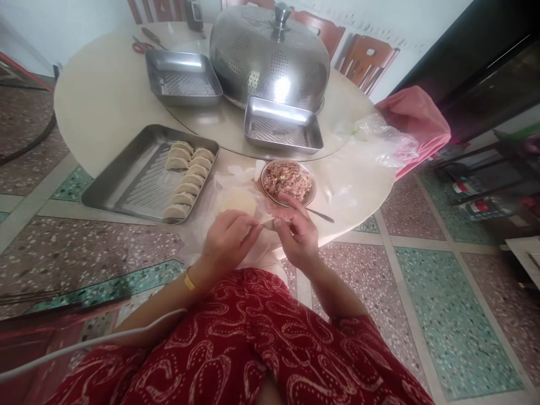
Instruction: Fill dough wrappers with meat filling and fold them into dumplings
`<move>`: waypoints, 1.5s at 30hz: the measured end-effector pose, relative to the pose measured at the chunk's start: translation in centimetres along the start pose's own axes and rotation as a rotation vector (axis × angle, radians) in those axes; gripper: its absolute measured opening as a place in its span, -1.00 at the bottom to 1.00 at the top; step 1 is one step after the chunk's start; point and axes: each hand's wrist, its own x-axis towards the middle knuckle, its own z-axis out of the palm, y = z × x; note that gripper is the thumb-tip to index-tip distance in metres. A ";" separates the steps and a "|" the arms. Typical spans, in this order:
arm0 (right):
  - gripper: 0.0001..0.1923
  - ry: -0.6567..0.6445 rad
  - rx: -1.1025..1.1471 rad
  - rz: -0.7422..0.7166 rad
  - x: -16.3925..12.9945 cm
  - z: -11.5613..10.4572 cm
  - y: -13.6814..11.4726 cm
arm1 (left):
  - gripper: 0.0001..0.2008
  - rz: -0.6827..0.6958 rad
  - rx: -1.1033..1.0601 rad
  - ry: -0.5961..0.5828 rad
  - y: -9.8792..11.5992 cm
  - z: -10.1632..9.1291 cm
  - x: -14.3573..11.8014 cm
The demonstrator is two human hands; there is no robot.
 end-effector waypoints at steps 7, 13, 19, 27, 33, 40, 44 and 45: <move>-0.86 -0.047 -0.003 -0.044 1.0 0.0 -0.3 | -0.65 -0.383 -0.492 -0.059 0.0 0.5 -0.1; -0.74 -0.270 0.027 -0.047 2.9 -0.6 -1.5 | -0.64 -0.819 -1.204 -0.123 0.5 2.3 -0.2; -0.75 -0.158 0.017 -0.035 3.1 -2.2 -1.8 | -0.68 -0.869 -1.300 -0.035 0.7 2.2 0.2; -0.78 -0.155 -0.103 -0.121 2.8 -3.4 -1.7 | -0.78 -0.720 -1.146 -0.054 0.8 1.6 0.7; -0.88 -0.151 -0.212 -0.051 3.0 -3.4 -1.8 | -0.88 -0.661 -1.076 -0.111 1.4 1.3 1.4; -0.85 -0.225 -0.121 0.032 3.5 -3.2 -2.0 | -0.89 -0.670 -1.084 -0.199 1.6 1.3 1.7; -0.85 -0.235 -0.097 0.037 3.6 -2.9 -2.1 | -0.86 -0.680 -1.076 -0.200 1.5 1.4 1.8; -0.85 -0.234 -0.088 0.033 3.6 -2.9 -2.0 | -0.86 -0.682 -1.084 -0.189 1.5 1.4 1.8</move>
